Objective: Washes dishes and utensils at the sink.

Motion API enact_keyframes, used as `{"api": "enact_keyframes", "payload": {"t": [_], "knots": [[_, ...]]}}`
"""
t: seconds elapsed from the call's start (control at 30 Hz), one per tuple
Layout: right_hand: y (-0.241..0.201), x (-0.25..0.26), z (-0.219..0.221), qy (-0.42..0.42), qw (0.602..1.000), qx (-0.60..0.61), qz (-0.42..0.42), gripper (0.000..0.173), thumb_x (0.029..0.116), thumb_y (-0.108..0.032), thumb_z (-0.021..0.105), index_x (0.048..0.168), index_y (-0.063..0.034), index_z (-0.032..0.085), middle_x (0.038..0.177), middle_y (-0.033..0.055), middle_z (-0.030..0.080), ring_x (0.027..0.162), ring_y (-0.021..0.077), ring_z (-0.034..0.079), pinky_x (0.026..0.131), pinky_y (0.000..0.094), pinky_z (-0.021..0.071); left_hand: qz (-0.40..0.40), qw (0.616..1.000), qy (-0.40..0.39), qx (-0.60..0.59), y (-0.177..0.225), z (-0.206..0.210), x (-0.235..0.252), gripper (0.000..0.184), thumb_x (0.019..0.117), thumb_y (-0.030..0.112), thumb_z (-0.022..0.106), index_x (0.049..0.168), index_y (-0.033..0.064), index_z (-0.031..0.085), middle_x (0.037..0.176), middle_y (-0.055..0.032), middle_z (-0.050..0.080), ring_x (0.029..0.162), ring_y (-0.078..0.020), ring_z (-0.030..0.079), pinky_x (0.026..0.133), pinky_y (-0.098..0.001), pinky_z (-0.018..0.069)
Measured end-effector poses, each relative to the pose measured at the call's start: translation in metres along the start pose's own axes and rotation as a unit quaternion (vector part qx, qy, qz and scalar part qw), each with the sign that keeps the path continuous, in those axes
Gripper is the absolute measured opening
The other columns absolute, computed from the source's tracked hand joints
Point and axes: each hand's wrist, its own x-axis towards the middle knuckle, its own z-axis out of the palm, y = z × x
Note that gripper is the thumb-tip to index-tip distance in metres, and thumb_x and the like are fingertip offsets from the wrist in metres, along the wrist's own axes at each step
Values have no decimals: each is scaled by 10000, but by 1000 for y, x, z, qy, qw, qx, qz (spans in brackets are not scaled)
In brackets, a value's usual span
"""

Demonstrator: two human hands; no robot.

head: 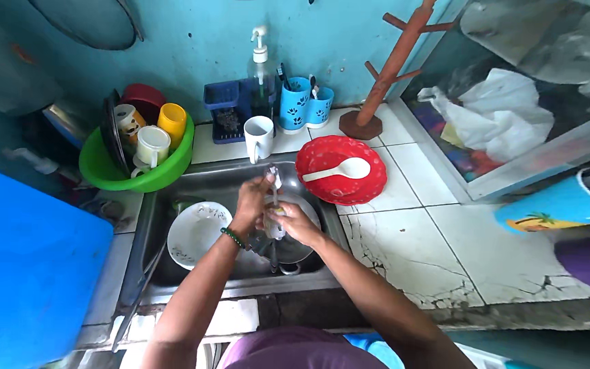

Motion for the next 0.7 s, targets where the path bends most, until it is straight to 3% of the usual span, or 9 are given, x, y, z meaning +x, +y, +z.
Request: {"api": "enact_keyframes", "payload": {"t": [0.13, 0.2, 0.23, 0.33, 0.43, 0.53, 0.6, 0.63, 0.7], "knots": [[5, -16, 0, 60, 993, 90, 55, 248, 1060, -4, 430, 1194, 121, 597, 1018, 144, 718, 898, 187, 742, 872, 374, 636, 10, 998, -47, 34, 11, -8, 7, 550, 1093, 516, 370, 1196, 53, 648, 1025, -98, 712, 845, -166, 662, 772, -370, 547], [-3, -9, -7, 169, 968, 171, 68, 246, 1076, -23, 418, 1210, 103, 581, 985, 145, 702, 866, 194, 718, 843, 381, 620, -10, 990, -100, 103, -6, -3, 10, 535, 1124, 419, 325, 1272, -4, 617, 1144, -186, 678, 983, -272, 673, 883, -458, 552], [-8, -2, -14, 208, 951, 220, 69, 249, 1095, -49, 392, 1232, 84, 551, 984, 135, 679, 860, 194, 702, 830, 379, 610, -17, 977, -123, 175, -18, 3, 12, 442, 1122, 308, 394, 1263, -50, 611, 1145, -237, 662, 1014, -331, 661, 914, -501, 536], [-18, 18, -42, 234, 919, 310, 66, 286, 1132, -190, 338, 1257, -17, 528, 1013, 89, 693, 886, 177, 723, 818, 335, 621, -100, 873, -224, 420, -39, 25, 4, 484, 1009, 271, 645, 1317, -97, 582, 1332, -317, 584, 1256, -460, 566, 1054, -626, 434], [-23, 27, -55, 212, 919, 319, 91, 346, 1136, -271, 324, 1265, -37, 544, 1016, 115, 716, 854, 196, 731, 748, 313, 615, -152, 815, -246, 503, -47, 41, -4, 585, 988, 329, 673, 1380, -79, 523, 1426, -297, 524, 1308, -450, 537, 1048, -621, 445], [-18, 20, -51, 91, 972, 158, 146, 385, 1129, -336, 312, 1295, -82, 549, 936, 84, 714, 646, 115, 672, 543, 225, 551, -148, 836, -230, 476, -49, 36, -2, 453, 1005, 187, 614, 1363, -81, 544, 1403, -299, 542, 1297, -445, 547, 1046, -608, 450], [-7, 16, -54, -19, 982, -57, 181, 291, 1121, -220, 381, 1297, -40, 527, 885, 106, 680, 595, 137, 626, 519, 264, 522, -141, 848, -217, 462, -50, 32, -1, 381, 1024, 131, 557, 1339, -83, 562, 1381, -292, 561, 1286, -432, 562, 1049, -588, 461], [-1, 17, -54, -82, 957, -192, 202, 286, 1100, -165, 462, 1324, 1, 528, 957, 159, 643, 682, 201, 617, 603, 336, 526, -142, 850, -213, 461, -48, 30, 0, 374, 1034, 130, 543, 1333, -94, 560, 1379, -297, 560, 1289, -431, 561, 1053, -581, 461], [12, 19, -45, -192, 854, -414, 251, 374, 1018, -91, 610, 1346, 81, 562, 1282, 324, 594, 1150, 435, 605, 978, 581, 478, -153, 852, -202, 457, -41, 29, -1, 360, 1047, 126, 527, 1321, -106, 560, 1380, -303, 556, 1299, -424, 556, 1067, -565, 452]]}}
